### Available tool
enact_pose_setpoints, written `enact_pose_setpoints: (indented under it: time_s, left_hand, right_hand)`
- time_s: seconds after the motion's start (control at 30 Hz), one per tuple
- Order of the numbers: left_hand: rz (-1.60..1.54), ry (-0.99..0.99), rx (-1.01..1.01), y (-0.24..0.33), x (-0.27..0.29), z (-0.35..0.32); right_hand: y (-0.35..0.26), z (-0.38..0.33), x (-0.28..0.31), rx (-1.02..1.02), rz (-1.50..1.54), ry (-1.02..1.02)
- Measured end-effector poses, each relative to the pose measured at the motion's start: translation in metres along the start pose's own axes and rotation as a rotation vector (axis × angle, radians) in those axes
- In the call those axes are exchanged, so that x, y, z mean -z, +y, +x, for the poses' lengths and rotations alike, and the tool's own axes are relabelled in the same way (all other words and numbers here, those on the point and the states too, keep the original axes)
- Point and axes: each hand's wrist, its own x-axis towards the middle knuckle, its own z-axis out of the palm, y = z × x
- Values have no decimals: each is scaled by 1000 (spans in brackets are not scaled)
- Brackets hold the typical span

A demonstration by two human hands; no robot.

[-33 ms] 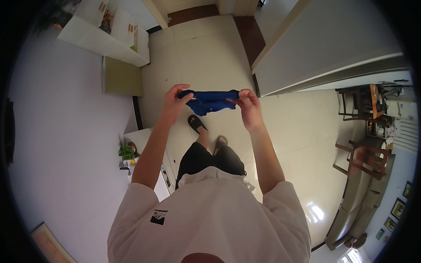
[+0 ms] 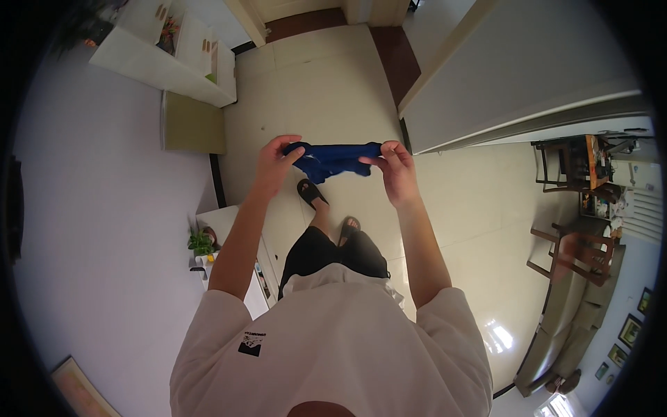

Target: The person wipes the floor by hand with a cloth, then rinses and wrings the cloth in a basin of water before wiping another section of the floor.

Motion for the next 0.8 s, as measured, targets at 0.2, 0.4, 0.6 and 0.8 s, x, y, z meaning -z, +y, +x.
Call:
enact_pose_setpoints:
  time_s: [0.2,0.4,0.6,0.8]
  left_hand:
    - [-266,-20,117,10,36,66]
    - [-319,-35,127,22,72,125]
    - [-141,-23,114,20,110,181]
    - [-221,-14,213,32,111,211]
  right_hand:
    - [-12,74,1,137,-168,123]
    - [-18,134,-10,62,-297,163]
    - [-25,184,-41,-92,-359,222]
    - [-40,211,-60,55,-664,-1]
